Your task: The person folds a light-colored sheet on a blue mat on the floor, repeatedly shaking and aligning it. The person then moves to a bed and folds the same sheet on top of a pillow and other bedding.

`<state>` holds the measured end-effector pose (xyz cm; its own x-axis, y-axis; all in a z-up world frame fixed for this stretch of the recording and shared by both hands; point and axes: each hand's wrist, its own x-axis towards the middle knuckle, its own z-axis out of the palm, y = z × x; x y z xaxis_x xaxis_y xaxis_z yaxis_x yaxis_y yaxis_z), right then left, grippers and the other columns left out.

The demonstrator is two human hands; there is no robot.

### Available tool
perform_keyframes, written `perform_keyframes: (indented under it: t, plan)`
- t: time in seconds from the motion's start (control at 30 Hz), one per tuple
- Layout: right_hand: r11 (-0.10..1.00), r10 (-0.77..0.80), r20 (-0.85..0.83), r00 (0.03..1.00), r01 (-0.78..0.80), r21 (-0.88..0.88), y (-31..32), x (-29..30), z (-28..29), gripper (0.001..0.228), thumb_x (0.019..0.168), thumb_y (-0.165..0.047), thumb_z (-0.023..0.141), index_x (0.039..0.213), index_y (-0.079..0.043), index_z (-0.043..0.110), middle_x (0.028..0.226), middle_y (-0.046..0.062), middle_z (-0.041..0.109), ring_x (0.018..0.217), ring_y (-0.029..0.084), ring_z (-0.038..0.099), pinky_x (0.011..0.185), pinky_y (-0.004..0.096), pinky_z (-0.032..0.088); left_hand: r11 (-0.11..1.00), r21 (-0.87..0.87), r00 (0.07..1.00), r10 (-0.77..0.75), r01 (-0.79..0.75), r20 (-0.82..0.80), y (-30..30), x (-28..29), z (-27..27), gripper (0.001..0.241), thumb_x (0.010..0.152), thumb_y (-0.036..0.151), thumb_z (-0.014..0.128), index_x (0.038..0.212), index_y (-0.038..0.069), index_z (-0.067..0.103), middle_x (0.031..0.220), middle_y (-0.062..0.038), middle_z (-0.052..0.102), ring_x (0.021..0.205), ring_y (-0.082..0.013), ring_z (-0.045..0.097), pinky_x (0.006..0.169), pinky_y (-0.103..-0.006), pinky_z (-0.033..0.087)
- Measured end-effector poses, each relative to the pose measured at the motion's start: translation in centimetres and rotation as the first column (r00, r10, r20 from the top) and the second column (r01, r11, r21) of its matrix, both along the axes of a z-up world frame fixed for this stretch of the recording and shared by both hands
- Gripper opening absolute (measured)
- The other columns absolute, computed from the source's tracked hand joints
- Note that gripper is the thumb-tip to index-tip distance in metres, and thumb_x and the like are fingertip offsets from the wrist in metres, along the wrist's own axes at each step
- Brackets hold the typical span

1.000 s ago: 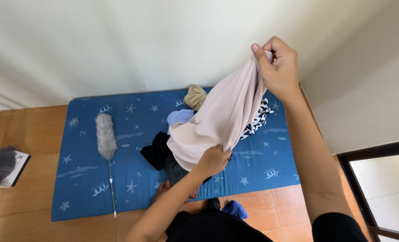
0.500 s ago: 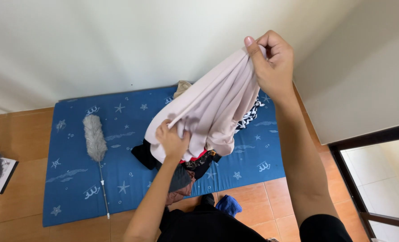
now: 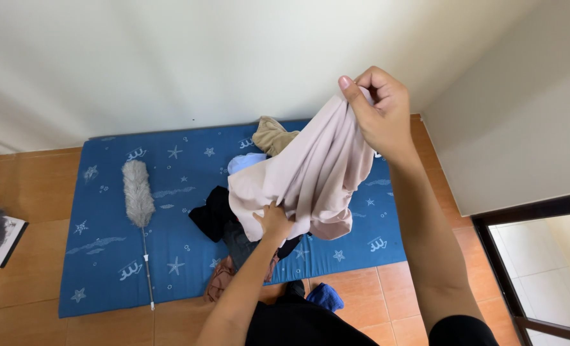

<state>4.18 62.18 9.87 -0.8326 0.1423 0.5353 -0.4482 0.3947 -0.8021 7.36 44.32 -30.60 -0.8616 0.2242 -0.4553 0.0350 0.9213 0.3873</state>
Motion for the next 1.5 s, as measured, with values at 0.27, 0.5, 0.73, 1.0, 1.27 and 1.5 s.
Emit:
perform_keyframes:
  t: [0.27, 0.5, 0.73, 1.0, 1.27, 1.5]
  plan:
    - [0.995, -0.075, -0.026, 0.997, 0.077, 0.07, 7.6, -0.1, -0.9, 0.031, 0.108, -0.012, 0.074, 0.083, -0.006, 0.057, 0.076, -0.006, 0.051, 0.07, 0.003, 0.042, 0.061, 0.023, 0.034, 0.912, 0.08, 0.875, -0.356, 0.402, -0.329, -8.3, -4.8, -3.4, 0.026, 0.093, 0.031, 0.061, 0.094, 0.011, 0.076, 0.11, -0.01, 0.067, 0.112, -0.0316, 0.062, 0.102, -0.0682, 0.04]
    - [0.916, -0.089, -0.101, 0.991, 0.042, -0.399, 17.0, -0.6, -4.1, 0.029, 0.118, -0.016, 0.07, 0.093, -0.009, 0.057, 0.09, -0.002, 0.058, 0.079, 0.006, 0.046, 0.074, 0.023, 0.042, 0.899, 0.428, 0.382, 0.367, 0.087, -0.848, -19.4, -11.1, 19.2, 0.011, 0.091, 0.003, 0.064, 0.101, 0.001, 0.07, 0.106, -0.015, 0.07, 0.102, -0.0342, 0.062, 0.103, -0.0562, 0.039]
    - [0.897, 0.025, -0.207, 0.978, -0.113, -0.428, 19.5, -1.2, -1.3, 0.033, 0.124, -0.016, 0.063, 0.095, -0.005, 0.054, 0.086, 0.0, 0.052, 0.076, 0.009, 0.041, 0.074, 0.025, 0.04, 0.838, 0.376, 0.672, 0.014, 0.396, -0.74, -19.6, -13.3, 15.4, 0.009, 0.091, 0.002, 0.066, 0.084, -0.002, 0.064, 0.086, -0.018, 0.067, 0.089, -0.0376, 0.063, 0.086, -0.0466, 0.049]
    - [0.896, 0.011, -0.194, 0.981, -0.096, -0.434, 17.1, -1.6, 0.5, 0.042, 0.125, -0.021, 0.067, 0.089, -0.007, 0.051, 0.083, 0.001, 0.052, 0.071, 0.01, 0.041, 0.069, 0.027, 0.04, 0.323, 0.946, 0.554, 0.79, -0.016, -0.261, -22.9, -16.0, 22.4, 0.039, 0.11, 0.017, 0.066, 0.076, 0.001, 0.056, 0.067, 0.0, 0.047, 0.064, -0.0105, 0.038, 0.056, -0.0311, 0.031]
    - [0.984, -0.101, -0.168, 0.981, 0.073, -0.161, 9.9, -0.1, 3.5, 0.041, 0.121, -0.01, 0.075, 0.085, -0.003, 0.056, 0.079, 0.0, 0.054, 0.067, 0.006, 0.038, 0.065, 0.023, 0.031, 0.847, 0.513, 0.68, 0.295, 0.138, -0.671, -20.0, -15.6, 10.6, 0.029, 0.091, 0.025, 0.076, 0.1, -0.003, 0.075, 0.097, -0.02, 0.07, 0.084, -0.0375, 0.066, 0.08, -0.0437, 0.052]
    - [0.998, 0.03, 0.046, 0.998, -0.027, -0.053, 10.8, 1.1, 2.4, 0.027, 0.11, -0.007, 0.078, 0.087, -0.005, 0.063, 0.08, -0.002, 0.062, 0.07, 0.004, 0.051, 0.064, 0.022, 0.039, 0.948, 0.314, 0.781, 0.226, -0.04, -0.583, -21.4, -14.8, 13.5, 0.078, 0.074, 0.037, 0.087, 0.135, -0.002, 0.058, 0.144, -0.02, 0.052, 0.13, -0.0415, 0.043, 0.108, -0.0558, 0.036]
